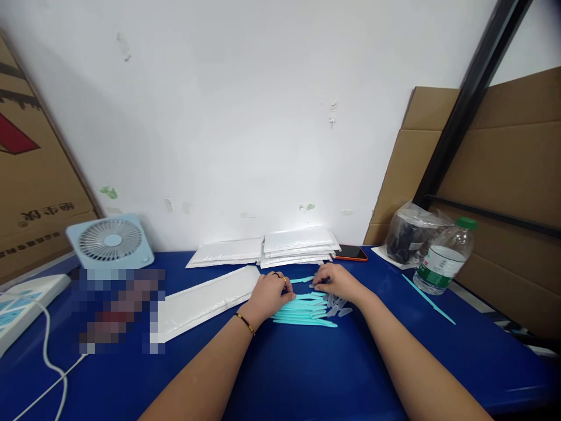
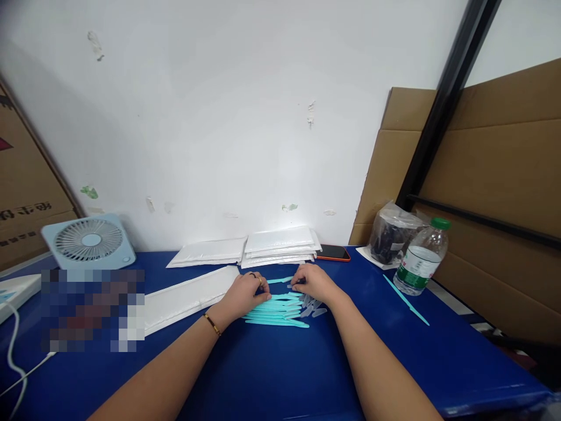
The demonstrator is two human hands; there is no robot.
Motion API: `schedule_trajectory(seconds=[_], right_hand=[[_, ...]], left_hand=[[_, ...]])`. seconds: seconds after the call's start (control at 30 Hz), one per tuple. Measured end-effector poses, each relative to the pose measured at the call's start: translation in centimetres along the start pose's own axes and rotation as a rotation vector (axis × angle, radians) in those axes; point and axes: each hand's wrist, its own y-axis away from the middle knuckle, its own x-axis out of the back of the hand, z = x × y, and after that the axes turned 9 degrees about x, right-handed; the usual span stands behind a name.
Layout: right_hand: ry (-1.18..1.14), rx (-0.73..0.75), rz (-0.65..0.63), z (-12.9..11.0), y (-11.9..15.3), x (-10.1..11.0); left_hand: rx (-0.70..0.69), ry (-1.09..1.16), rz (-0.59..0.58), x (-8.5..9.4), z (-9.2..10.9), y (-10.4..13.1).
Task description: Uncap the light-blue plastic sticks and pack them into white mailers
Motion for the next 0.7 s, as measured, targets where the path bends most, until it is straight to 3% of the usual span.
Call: schedule_trajectory(seconds=[0.23, 0.4, 0.7], right_hand=[[0.101, -0.073, 0.012, 0.4, 0.1, -0.7], [-0.126, -0.127, 0.079, 0.4, 0.6, 0.6], [-0.364, -0.150, 0.034, -0.3, 0.7, 1.0]], left_hand=[[0.083, 0.100, -0.048, -0.3, -0.4, 0.0], [0.137, 0.179, 0.026, -0.7, -1.1, -0.3], [0.156, 0.202, 0.059, -0.2, -1.0, -0.4]])
